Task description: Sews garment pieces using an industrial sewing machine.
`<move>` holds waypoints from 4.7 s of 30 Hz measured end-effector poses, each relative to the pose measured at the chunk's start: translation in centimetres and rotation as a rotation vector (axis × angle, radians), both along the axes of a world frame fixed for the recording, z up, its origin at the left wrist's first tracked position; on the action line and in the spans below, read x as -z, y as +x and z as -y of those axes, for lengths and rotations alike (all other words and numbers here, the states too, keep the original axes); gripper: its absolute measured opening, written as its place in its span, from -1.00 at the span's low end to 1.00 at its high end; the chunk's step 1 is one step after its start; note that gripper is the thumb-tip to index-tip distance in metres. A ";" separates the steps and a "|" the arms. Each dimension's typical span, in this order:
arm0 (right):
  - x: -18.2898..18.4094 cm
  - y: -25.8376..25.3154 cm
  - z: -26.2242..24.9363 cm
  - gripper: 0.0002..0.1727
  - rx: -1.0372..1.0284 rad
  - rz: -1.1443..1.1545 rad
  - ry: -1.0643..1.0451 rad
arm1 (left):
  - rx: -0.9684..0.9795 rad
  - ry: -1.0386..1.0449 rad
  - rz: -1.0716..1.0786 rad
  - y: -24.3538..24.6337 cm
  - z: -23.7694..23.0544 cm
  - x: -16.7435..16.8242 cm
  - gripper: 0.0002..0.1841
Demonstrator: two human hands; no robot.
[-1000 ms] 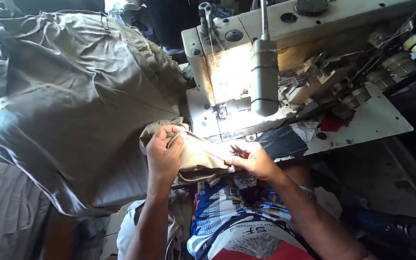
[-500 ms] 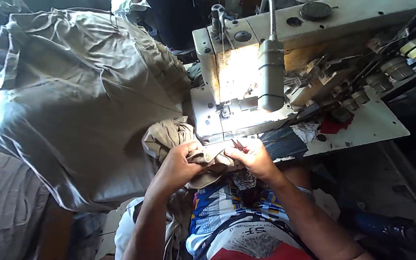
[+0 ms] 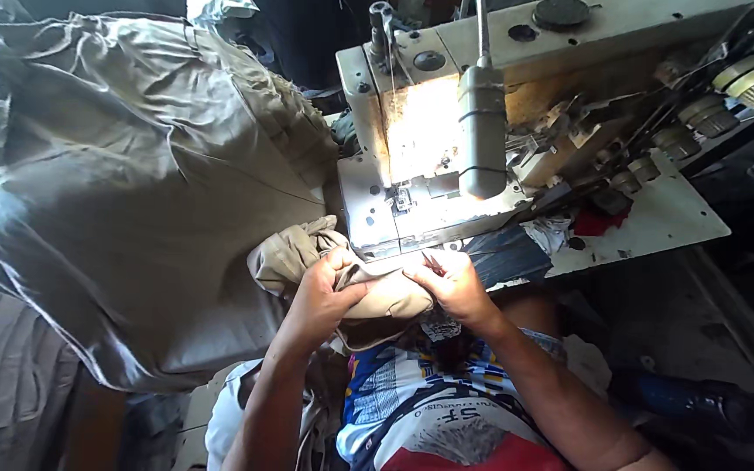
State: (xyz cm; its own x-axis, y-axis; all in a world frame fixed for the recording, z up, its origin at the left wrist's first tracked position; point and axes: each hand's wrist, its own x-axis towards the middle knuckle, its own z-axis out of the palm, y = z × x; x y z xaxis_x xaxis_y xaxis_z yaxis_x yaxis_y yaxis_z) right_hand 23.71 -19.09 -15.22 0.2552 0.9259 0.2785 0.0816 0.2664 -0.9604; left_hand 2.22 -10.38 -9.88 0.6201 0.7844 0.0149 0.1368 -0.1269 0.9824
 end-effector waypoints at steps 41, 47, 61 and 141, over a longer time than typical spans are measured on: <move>0.5 0.9 0.0 -0.86 -0.125 -0.001 -0.028 | 0.313 -0.051 -0.234 1.6 -0.9 1.3 -0.80; 0.5 0.6 -0.1 -0.85 -0.136 0.024 -0.033 | 0.273 -0.008 -0.225 1.4 -0.9 1.2 -0.81; 0.3 -0.4 -0.1 -0.84 -0.070 0.022 -0.028 | 0.389 -0.130 -0.224 1.7 -0.9 1.2 -0.73; -5.0 0.1 1.0 -0.82 -0.016 0.189 -0.084 | 0.358 0.985 -0.385 -3.2 5.0 2.3 -0.38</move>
State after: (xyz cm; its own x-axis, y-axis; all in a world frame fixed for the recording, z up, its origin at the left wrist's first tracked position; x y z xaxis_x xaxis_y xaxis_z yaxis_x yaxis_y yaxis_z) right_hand 23.81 -20.05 -10.20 0.1907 0.9514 0.2418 0.2590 0.1888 -0.9472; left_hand -0.99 -15.41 -12.18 0.9053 0.3110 0.2894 0.2101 -0.9199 0.3312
